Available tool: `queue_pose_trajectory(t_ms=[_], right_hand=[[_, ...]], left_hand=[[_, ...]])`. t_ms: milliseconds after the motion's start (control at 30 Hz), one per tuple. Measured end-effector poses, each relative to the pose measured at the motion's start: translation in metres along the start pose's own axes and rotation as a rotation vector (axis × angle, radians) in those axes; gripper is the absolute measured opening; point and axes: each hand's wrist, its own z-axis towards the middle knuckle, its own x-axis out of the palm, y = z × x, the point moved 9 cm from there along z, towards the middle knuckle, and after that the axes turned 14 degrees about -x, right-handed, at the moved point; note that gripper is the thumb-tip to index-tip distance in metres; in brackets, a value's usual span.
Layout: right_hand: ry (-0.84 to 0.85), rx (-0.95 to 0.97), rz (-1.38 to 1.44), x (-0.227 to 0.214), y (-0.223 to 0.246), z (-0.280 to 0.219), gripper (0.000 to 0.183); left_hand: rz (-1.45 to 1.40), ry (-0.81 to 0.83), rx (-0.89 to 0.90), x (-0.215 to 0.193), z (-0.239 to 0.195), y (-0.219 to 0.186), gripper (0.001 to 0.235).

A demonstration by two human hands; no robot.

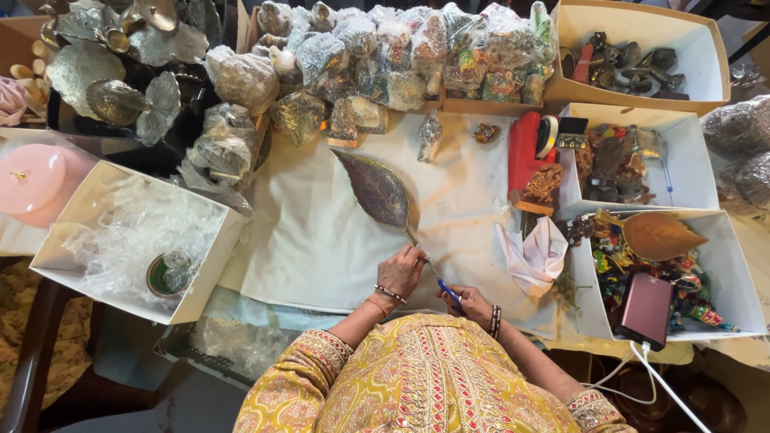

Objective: The person uses scissors to trim a decorative leaf-shaped object on a table. They then pick up a piece of bubble wrap and wrap the object securely, smoothing the material around it.

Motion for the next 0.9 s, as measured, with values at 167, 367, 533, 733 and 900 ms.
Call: queue_pose_trajectory(t_ms=[167,367,533,733,900], right_hand=[[0.020,-0.016,-0.046,0.006,0.010,0.000,0.039],[0.017,0.067,-0.037,0.009,0.012,0.015,0.046],[0.004,0.082,0.050,0.017,0.031,0.003,0.046],[0.050,0.080,0.149,0.000,0.013,-0.007,0.045],[0.068,0.054,0.145,0.017,0.020,0.011,0.046]], left_hand=[[-0.049,0.006,-0.076,0.000,-0.003,0.015,0.008],[-0.055,-0.011,-0.113,0.001,-0.001,0.020,0.006],[-0.095,-0.049,-0.125,-0.006,-0.002,0.022,0.009],[-0.163,-0.038,-0.218,-0.004,-0.001,0.035,0.010],[-0.158,-0.013,-0.157,-0.001,-0.003,0.030,0.012]])
